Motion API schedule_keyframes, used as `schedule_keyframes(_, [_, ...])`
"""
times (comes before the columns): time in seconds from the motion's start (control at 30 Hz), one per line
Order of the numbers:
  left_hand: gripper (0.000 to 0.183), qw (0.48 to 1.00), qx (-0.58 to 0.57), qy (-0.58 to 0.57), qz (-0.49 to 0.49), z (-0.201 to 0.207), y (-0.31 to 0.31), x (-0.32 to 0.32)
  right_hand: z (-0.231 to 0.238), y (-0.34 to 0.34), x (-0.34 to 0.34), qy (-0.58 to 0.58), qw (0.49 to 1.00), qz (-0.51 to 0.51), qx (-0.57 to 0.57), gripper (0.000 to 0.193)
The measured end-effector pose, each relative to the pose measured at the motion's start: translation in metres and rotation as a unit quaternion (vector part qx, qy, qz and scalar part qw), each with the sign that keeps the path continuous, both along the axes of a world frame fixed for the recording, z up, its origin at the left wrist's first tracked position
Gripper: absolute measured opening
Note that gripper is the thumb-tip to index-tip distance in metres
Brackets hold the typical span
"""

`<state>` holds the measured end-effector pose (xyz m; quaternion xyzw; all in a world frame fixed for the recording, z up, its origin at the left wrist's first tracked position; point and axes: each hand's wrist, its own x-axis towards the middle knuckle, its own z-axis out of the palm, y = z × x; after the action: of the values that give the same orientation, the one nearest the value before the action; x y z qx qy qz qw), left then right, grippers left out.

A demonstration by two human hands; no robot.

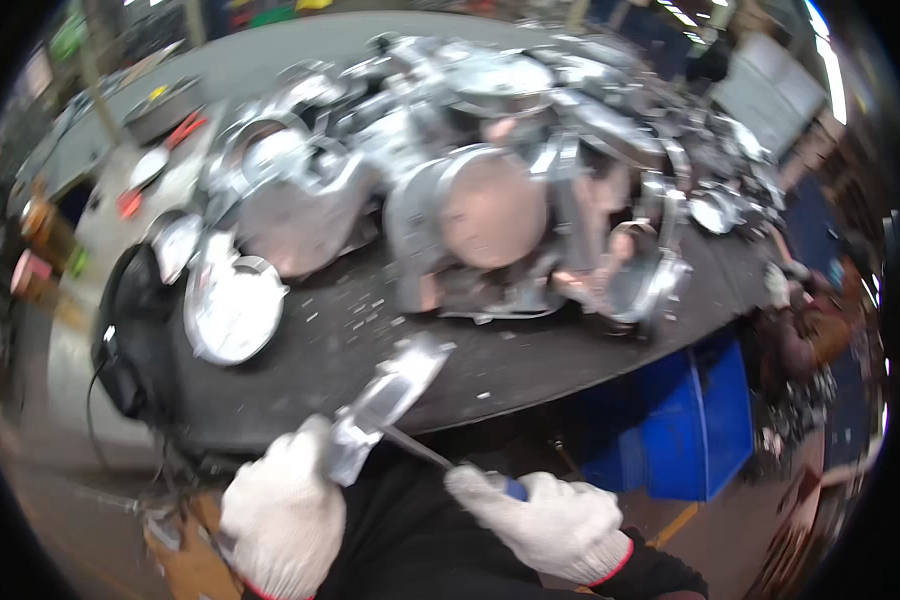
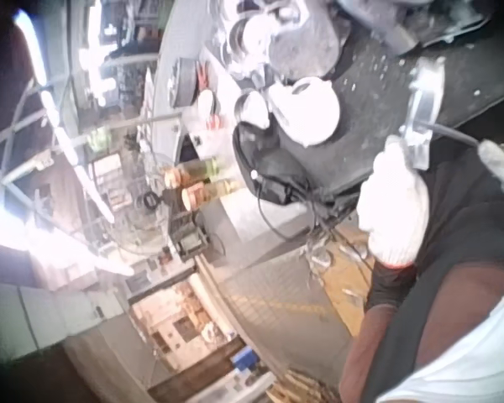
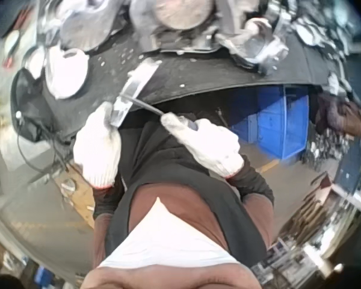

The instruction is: The person puts on gloves, then uses a pneumatic file to file the edges and interior surfaces of metal casing components on the workbench.

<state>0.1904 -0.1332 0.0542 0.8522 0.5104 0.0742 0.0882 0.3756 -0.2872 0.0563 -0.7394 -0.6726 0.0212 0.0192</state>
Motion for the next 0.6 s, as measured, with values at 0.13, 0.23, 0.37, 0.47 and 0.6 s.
schedule_keyframes(0.13, [0.025,0.982,0.178,-0.070,-0.010,-0.016,0.014,0.006,0.003,-0.008,0.022,0.072,0.994,-0.083,-0.027,0.073])
schedule_keyframes(0.23, [0.014,0.984,0.132,-0.108,-0.039,-0.020,0.022,0.000,-0.001,-0.019,0.051,0.294,0.946,-0.136,0.010,0.080])
schedule_keyframes(0.37, [0.011,0.990,0.126,-0.026,-0.065,-0.015,0.022,-0.005,-0.015,-0.031,0.078,0.386,0.908,-0.159,0.035,0.082])
schedule_keyframes(0.47, [0.018,0.978,0.194,0.008,-0.071,-0.017,0.023,0.007,-0.025,-0.037,0.091,0.367,0.918,-0.150,-0.023,0.086])
schedule_keyframes(0.6, [0.018,0.970,0.181,-0.103,-0.128,-0.018,0.024,0.008,-0.039,-0.023,0.112,0.249,0.962,-0.101,-0.043,0.083])
